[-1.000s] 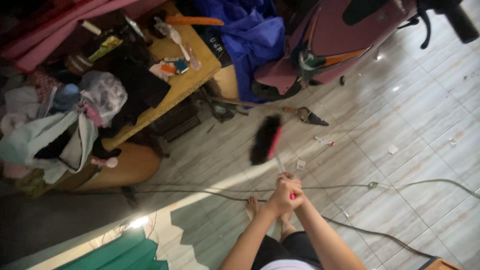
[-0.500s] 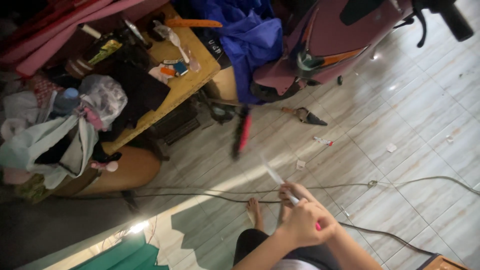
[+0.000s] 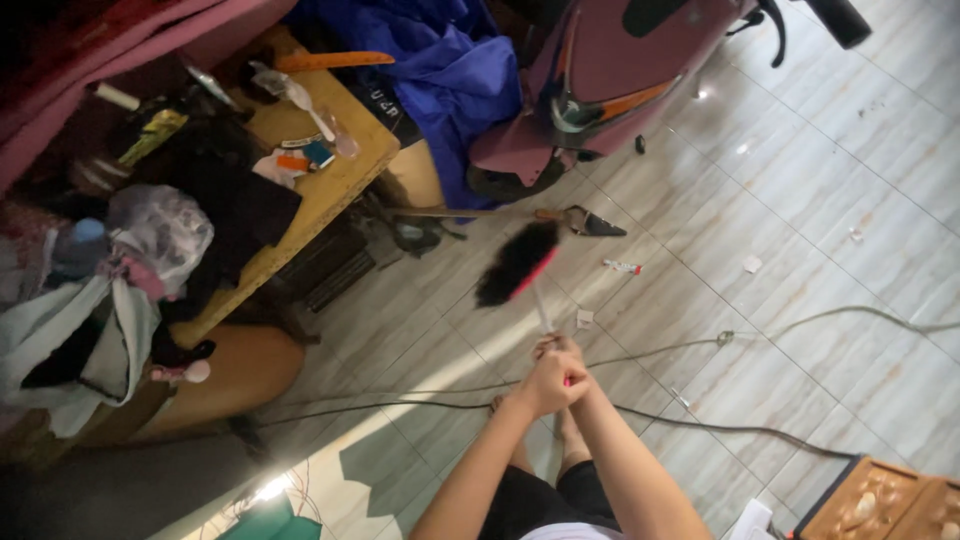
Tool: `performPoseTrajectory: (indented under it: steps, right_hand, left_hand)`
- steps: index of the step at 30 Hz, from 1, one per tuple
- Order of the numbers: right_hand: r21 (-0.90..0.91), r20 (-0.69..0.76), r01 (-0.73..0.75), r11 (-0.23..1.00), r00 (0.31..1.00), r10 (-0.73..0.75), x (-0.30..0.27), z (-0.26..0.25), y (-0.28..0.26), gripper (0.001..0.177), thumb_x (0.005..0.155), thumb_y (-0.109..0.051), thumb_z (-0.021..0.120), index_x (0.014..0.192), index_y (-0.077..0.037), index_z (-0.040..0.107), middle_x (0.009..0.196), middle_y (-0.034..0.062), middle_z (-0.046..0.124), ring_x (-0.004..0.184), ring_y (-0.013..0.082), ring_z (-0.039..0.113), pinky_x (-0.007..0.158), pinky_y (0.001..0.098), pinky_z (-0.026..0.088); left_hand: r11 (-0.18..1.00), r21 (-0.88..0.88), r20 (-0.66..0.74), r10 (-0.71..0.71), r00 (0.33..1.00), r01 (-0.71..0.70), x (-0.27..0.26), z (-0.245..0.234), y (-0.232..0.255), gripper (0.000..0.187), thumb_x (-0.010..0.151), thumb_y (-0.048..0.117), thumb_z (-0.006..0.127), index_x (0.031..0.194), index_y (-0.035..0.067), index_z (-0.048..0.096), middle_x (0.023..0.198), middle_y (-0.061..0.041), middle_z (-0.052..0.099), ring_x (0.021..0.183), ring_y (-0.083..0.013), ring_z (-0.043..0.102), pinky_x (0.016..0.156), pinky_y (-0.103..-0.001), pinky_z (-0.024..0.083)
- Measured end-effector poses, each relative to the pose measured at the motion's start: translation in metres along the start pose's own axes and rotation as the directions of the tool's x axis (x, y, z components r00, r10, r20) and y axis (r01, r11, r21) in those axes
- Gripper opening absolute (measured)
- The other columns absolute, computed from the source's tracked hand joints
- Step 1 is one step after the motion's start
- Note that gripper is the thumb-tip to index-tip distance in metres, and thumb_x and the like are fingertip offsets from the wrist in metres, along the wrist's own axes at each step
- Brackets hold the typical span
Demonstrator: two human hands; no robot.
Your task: Sweeping the tiled floor with a broom.
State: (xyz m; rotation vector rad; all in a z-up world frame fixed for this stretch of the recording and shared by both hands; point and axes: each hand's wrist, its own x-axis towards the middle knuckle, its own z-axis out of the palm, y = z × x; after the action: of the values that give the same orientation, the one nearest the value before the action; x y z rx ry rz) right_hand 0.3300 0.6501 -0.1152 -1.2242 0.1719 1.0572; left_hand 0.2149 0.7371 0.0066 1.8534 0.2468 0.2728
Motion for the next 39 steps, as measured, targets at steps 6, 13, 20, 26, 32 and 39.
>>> performPoseTrajectory:
  steps: [6, 13, 20, 26, 32, 39]
  right_hand:
    - [0.030, -0.071, 0.010, 1.000, 0.997, -0.008, 0.009, -0.022, 0.016, 0.015, 0.098, -0.020, 0.051, 0.096, -0.006, 0.055, 0.072, 0.0052, 0.055, 0.058, 0.0188, 0.052, 0.050, 0.0355, 0.043]
    - [-0.025, -0.240, -0.188, 0.982, 0.955, 0.177, -0.002, -0.070, 0.010, 0.007, 0.093, -0.013, 0.050, 0.089, -0.008, 0.052, 0.063, 0.0074, 0.052, 0.050, 0.0230, 0.049, 0.045, 0.0422, 0.041]
    - [-0.201, 0.085, -0.377, 0.904, 0.913, 0.399, -0.093, -0.025, -0.005, 0.013, 0.097, -0.017, 0.055, 0.090, -0.007, 0.059, 0.063, 0.0033, 0.055, 0.048, 0.0171, 0.050, 0.043, 0.0329, 0.040]
    - [0.069, 0.314, -0.439, 0.896, 0.862, 0.398, -0.048, -0.026, 0.018, 0.013, 0.100, -0.018, 0.055, 0.097, -0.006, 0.056, 0.071, 0.0030, 0.053, 0.056, 0.0157, 0.050, 0.050, 0.0305, 0.042]
    - [0.239, 0.368, -0.302, 0.923, 0.908, 0.201, -0.024, 0.000, 0.007, 0.019, 0.100, -0.019, 0.055, 0.107, -0.001, 0.054, 0.082, 0.0066, 0.055, 0.067, 0.0180, 0.053, 0.061, 0.0308, 0.045]
    - [0.445, 0.349, -0.092, 0.891, 0.934, -0.078, 0.022, -0.007, -0.016, 0.031, 0.100, -0.020, 0.054, 0.118, 0.004, 0.051, 0.095, 0.0108, 0.057, 0.079, 0.0208, 0.057, 0.073, 0.0311, 0.050]
  left_hand:
    - [0.986, -0.084, -0.085, 0.137, 0.987, -0.144, 0.009, 0.018, 0.013, 0.014, 0.077, 0.011, 0.060, 0.069, -0.001, 0.058, 0.070, -0.016, 0.058, 0.065, -0.0296, 0.059, 0.065, -0.039, 0.048]
    - [0.984, -0.091, 0.002, 0.151, 0.989, -0.150, -0.036, 0.054, 0.062, 0.017, 0.079, 0.010, 0.061, 0.064, 0.002, 0.056, 0.071, -0.015, 0.058, 0.070, -0.0298, 0.059, 0.066, -0.042, 0.045]
    - [0.993, -0.008, 0.036, 0.120, 0.992, -0.119, -0.067, 0.054, 0.134, 0.029, 0.087, 0.024, 0.066, 0.064, 0.008, 0.058, 0.067, -0.013, 0.062, 0.071, -0.0325, 0.064, 0.077, -0.046, 0.050]
    - [0.989, 0.138, -0.023, -0.045, 0.999, 0.048, -0.039, 0.035, 0.093, 0.031, 0.085, 0.032, 0.070, 0.072, 0.003, 0.069, 0.076, -0.024, 0.067, 0.079, -0.0409, 0.068, 0.081, -0.048, 0.053]
    - [0.964, 0.264, -0.170, 0.024, 0.985, 0.022, -0.002, 0.010, 0.003, 0.030, 0.082, 0.029, 0.069, 0.067, 0.002, 0.070, 0.071, -0.024, 0.066, 0.078, -0.0411, 0.063, 0.081, -0.049, 0.050]
    - [0.977, 0.200, -0.004, 0.075, 0.997, -0.072, 0.052, 0.024, -0.023, 0.026, 0.078, 0.023, 0.066, 0.061, 0.004, 0.065, 0.066, -0.018, 0.065, 0.064, -0.0330, 0.063, 0.068, -0.045, 0.049]
